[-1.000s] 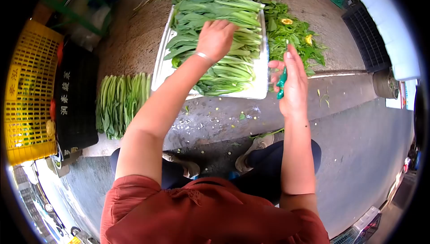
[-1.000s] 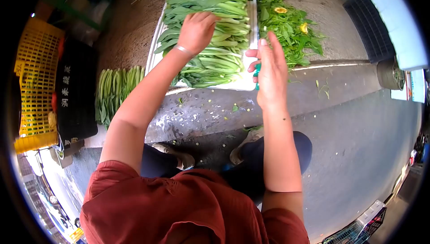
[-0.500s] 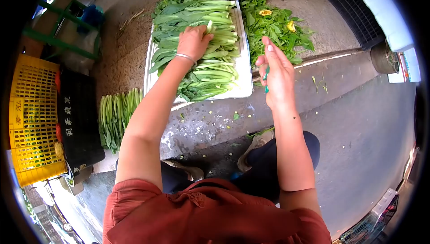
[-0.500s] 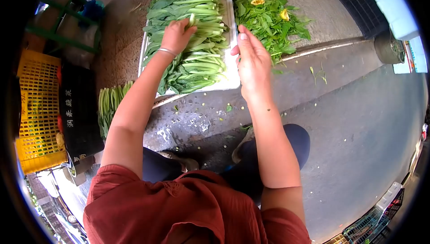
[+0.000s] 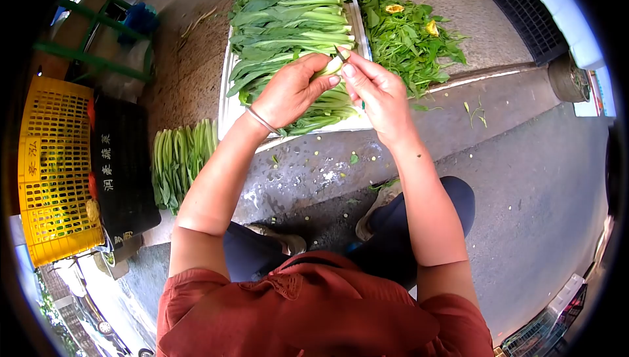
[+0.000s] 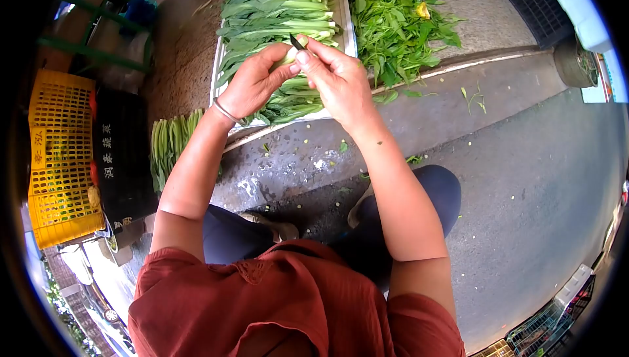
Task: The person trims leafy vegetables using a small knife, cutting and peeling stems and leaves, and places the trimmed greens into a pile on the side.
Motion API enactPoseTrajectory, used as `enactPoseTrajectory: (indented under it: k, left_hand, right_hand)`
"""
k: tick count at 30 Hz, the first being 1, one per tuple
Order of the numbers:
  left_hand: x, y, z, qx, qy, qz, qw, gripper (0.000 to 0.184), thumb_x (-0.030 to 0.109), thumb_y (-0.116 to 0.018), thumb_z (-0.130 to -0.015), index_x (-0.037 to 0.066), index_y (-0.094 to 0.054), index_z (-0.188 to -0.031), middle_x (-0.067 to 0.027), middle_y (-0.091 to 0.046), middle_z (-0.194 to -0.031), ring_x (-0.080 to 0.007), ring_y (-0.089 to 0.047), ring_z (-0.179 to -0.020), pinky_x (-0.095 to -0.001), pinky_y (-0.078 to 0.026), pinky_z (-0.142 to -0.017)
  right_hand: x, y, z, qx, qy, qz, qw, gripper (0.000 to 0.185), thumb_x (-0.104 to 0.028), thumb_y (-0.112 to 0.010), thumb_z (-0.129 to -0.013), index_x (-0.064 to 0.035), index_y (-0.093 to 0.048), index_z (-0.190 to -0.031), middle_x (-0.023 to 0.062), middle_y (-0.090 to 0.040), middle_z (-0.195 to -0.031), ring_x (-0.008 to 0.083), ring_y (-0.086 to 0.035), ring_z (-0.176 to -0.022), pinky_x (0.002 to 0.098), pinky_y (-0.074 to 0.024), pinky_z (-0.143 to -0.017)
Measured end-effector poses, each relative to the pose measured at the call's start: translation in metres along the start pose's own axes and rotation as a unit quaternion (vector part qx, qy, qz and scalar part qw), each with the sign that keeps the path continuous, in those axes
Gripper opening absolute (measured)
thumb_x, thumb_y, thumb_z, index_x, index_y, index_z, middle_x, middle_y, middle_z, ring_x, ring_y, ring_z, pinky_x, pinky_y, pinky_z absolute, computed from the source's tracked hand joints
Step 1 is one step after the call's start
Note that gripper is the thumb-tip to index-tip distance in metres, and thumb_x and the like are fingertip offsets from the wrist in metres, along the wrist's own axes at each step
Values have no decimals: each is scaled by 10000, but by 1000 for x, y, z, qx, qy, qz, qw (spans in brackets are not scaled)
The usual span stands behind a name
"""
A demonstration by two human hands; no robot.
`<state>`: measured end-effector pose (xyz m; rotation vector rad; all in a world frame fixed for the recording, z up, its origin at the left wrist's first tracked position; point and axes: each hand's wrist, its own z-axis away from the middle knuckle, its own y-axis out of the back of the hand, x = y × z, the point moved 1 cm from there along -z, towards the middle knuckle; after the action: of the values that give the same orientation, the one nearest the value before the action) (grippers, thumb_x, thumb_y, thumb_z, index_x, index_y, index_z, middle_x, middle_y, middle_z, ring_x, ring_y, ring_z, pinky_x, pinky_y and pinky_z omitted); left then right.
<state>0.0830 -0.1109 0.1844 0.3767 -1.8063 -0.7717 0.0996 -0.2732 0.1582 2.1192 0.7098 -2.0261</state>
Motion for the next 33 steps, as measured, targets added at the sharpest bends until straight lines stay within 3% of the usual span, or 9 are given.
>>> enactPoseTrajectory:
  k: [3, 5, 9, 15, 17, 22, 25, 28, 33]
  left_hand:
    - [0, 0, 0, 7, 34, 44, 998, 252, 230, -563, -866, 0, -544, -968, -30, -522, -772, -106, -458, -679, -248, -403, -618]
    - [-5, 1, -1, 26, 79, 173, 981, 259, 240, -580, -857, 6, -558, -967, 9, -518, -759, -59, -454, -654, -203, -393, -576]
    - [-7, -3, -2, 54, 180, 328, 926, 250, 181, -640, -810, 14, -542, -968, 3, -546, -749, -60, -479, -591, -187, -408, -537]
    - [-9, -4, -2, 47, 181, 380, 906, 179, 126, -644, -801, 24, -539, -904, -16, -581, -766, -58, -502, -591, -183, -420, -518]
    - [-10, 2, -1, 14, 176, 437, 882, 168, 123, -630, -811, 25, -539, -914, -14, -583, -748, -58, -506, -585, -181, -420, -510]
    - [-43, 17, -23, 124, 184, 90, 971, 364, 261, -727, -723, 35, -585, -971, -7, -553, -690, -82, -489, -561, -226, -409, -521]
    - [-76, 11, -58, 44, 186, -198, 961, 415, 351, -703, -704, 56, -612, -983, -106, -623, -782, -239, -608, -715, -339, -487, -686]
    - [-85, -16, -85, -55, 108, -376, 919, 427, 305, -657, -736, 178, -565, -1133, -78, -539, -1139, -231, -526, -1032, -363, -456, -856]
    - [-99, -41, -90, -46, 77, -405, 910, 541, 264, -651, -737, 275, -463, -1244, -24, -487, -1188, -228, -431, -1142, -348, -428, -915]
  right_hand:
    - [2, 8, -3, 67, -20, 6, 998, 392, -260, -541, -884, -29, -511, -1200, -50, -482, -631, 28, -389, -526, 164, -311, -458]
    - [0, 20, -4, 103, -109, -123, 981, 367, -254, -540, -884, -33, -528, -1178, -56, -429, -596, 30, -357, -505, 166, -283, -440]
    - [-2, -1, 1, 21, -67, -97, 993, 388, -259, -538, -886, -18, -508, -1189, -55, -416, -621, 32, -361, -530, 168, -285, -454]
    - [6, -2, -3, 6, -37, -59, 998, 392, -258, -540, -886, -13, -507, -1189, -61, -407, -625, 32, -347, -524, 169, -279, -458]
    - [10, 8, -4, 78, -131, -92, 984, 356, -262, -530, -889, -37, -533, -1164, -56, -427, -615, 31, -348, -490, 178, -265, -415]
    - [10, 32, -8, 222, -188, -227, 929, 409, -265, -542, -874, -73, -455, -1224, -21, -439, -609, 55, -362, -457, 189, -262, -383]
    - [7, 32, -6, 266, -160, -227, 923, 341, -270, -546, -871, -84, -485, -1150, -11, -453, -621, 58, -372, -463, 193, -268, -386]
    - [2, 34, -5, 270, -153, -233, 922, 218, -267, -550, -871, -95, -492, -991, -7, -465, -616, 62, -376, -466, 199, -273, -387]
    - [-6, 31, -2, 254, -140, -232, 928, 219, -256, -547, -873, -80, -488, -988, -5, -466, -610, 62, -377, -453, 195, -265, -365]
